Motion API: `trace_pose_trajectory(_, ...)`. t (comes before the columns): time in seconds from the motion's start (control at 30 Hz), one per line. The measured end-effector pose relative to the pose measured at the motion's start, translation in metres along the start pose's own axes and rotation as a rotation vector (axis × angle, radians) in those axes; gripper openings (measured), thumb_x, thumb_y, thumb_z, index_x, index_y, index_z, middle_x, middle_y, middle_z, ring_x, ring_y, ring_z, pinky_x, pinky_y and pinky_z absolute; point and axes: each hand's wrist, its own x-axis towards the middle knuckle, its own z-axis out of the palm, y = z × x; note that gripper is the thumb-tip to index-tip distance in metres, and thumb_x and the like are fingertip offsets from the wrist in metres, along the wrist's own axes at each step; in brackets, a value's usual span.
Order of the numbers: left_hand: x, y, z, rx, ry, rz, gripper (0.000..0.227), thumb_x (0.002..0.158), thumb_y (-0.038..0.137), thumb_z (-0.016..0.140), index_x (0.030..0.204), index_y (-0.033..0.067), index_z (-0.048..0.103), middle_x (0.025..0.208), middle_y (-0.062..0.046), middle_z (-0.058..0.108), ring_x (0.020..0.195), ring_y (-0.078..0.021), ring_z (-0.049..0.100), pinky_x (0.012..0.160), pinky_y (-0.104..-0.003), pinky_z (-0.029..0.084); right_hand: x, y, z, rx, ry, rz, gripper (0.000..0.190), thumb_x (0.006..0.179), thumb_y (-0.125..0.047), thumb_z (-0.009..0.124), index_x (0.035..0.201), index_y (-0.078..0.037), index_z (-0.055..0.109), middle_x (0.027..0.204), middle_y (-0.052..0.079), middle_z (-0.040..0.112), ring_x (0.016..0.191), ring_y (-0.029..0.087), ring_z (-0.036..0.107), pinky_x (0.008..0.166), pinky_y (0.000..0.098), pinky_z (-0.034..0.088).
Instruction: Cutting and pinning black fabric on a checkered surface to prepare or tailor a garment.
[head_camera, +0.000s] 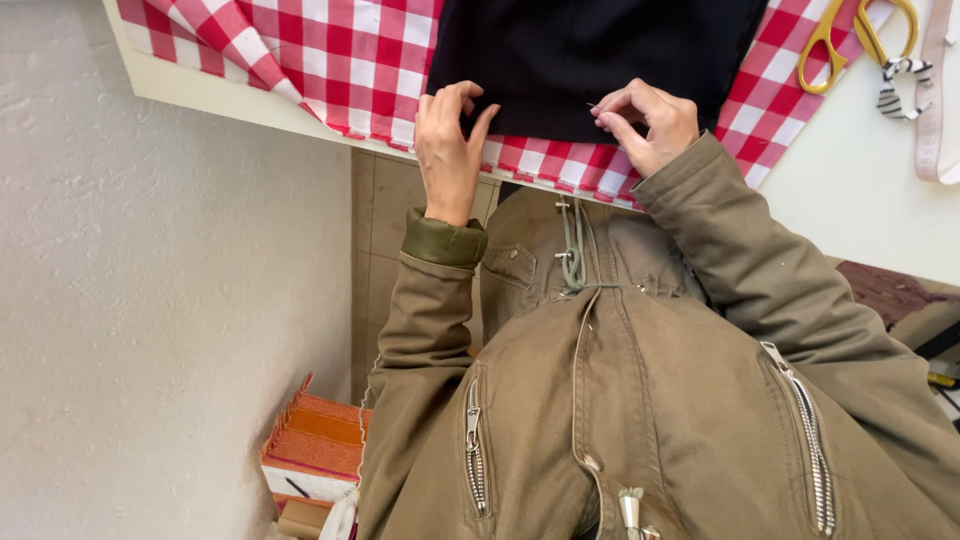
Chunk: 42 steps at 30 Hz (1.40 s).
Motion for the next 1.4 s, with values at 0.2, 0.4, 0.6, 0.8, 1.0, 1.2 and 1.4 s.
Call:
trace_pose_trajectory(0.2,0.000,0.004,0.000,-0.046,0.021,-0.003,0.031,0.088,0.009,0.084,0.112,0.0069,0.065,0.095,-0.004,0.064,0.090,-0.0219,0.057,0.081,-0.037,0.050,-0.042,-0.004,-0.077,-0.128,0.180,0.300,0.008,0.114,-0.001,0.069,0.111,0.005,0.067,0.095,0.012,0.075,0.081,0.016,0.075,0.069,0.0282,0.063)
trace_pose_trajectory(0.4,0.000,0.004,-0.001,-0.037,0.020,0.012,0.032,0.087,0.009,0.085,0.112,0.0058,0.066,0.097,-0.004,0.065,0.089,-0.0221,0.056,0.081,-0.037,0.050,-0.074,0.028,-0.112,-0.225,0.212,0.423,0.013,0.111,-0.002,0.073,0.106,0.009,0.067,0.091,0.015,0.074,0.076,0.016,0.074,0.062,0.0275,0.061)
trace_pose_trajectory(0.6,0.000,0.003,0.001,-0.020,0.019,0.013,0.031,0.087,0.008,0.086,0.111,0.0055,0.066,0.096,-0.004,0.065,0.089,-0.0220,0.056,0.080,-0.037,0.050,-0.088,0.041,-0.125,-0.214,0.201,0.460,0.013,0.110,-0.004,0.074,0.106,0.008,0.069,0.092,0.016,0.074,0.077,0.016,0.074,0.063,0.0268,0.062)
trace_pose_trajectory(0.8,-0.001,0.003,0.003,-0.018,0.052,0.034,0.025,0.088,0.009,0.085,0.105,0.0055,0.066,0.099,-0.004,0.066,0.091,-0.0223,0.058,0.081,-0.037,0.050,-0.087,0.028,-0.132,-0.252,0.186,0.433,0.009,0.113,0.000,0.067,0.110,0.009,0.068,0.093,0.017,0.073,0.077,0.018,0.074,0.063,0.0271,0.061)
trace_pose_trajectory(1.0,0.000,0.005,0.004,0.013,0.056,0.006,0.020,0.088,0.011,0.085,0.098,0.0069,0.068,0.093,-0.002,0.065,0.087,-0.0226,0.058,0.080,-0.037,0.049,-0.091,0.047,-0.136,-0.624,0.148,0.246,0.011,0.112,0.002,0.071,0.103,0.006,0.068,0.084,0.017,0.074,0.077,0.022,0.074,0.074,0.0329,0.058)
trace_pose_trajectory(1.2,0.001,0.012,-0.002,0.003,0.057,0.020,0.019,0.088,0.012,0.084,0.098,0.0074,0.068,0.094,-0.002,0.066,0.090,-0.0230,0.058,0.082,-0.038,0.048,-0.073,0.002,-0.134,-0.617,0.169,0.188,0.005,0.107,-0.004,0.069,0.106,0.001,0.070,0.096,0.016,0.071,0.081,0.025,0.072,0.073,0.0356,0.057)
trace_pose_trajectory(1.4,-0.003,0.003,0.005,0.020,0.066,0.009,0.020,0.085,0.014,0.085,0.097,0.0088,0.069,0.092,0.000,0.066,0.088,-0.0208,0.059,0.081,-0.037,0.048,-0.069,0.031,-0.122,-0.847,0.152,0.000,0.007,0.096,0.000,0.070,0.103,0.000,0.071,0.097,0.016,0.070,0.086,0.030,0.069,0.082,0.0379,0.057)
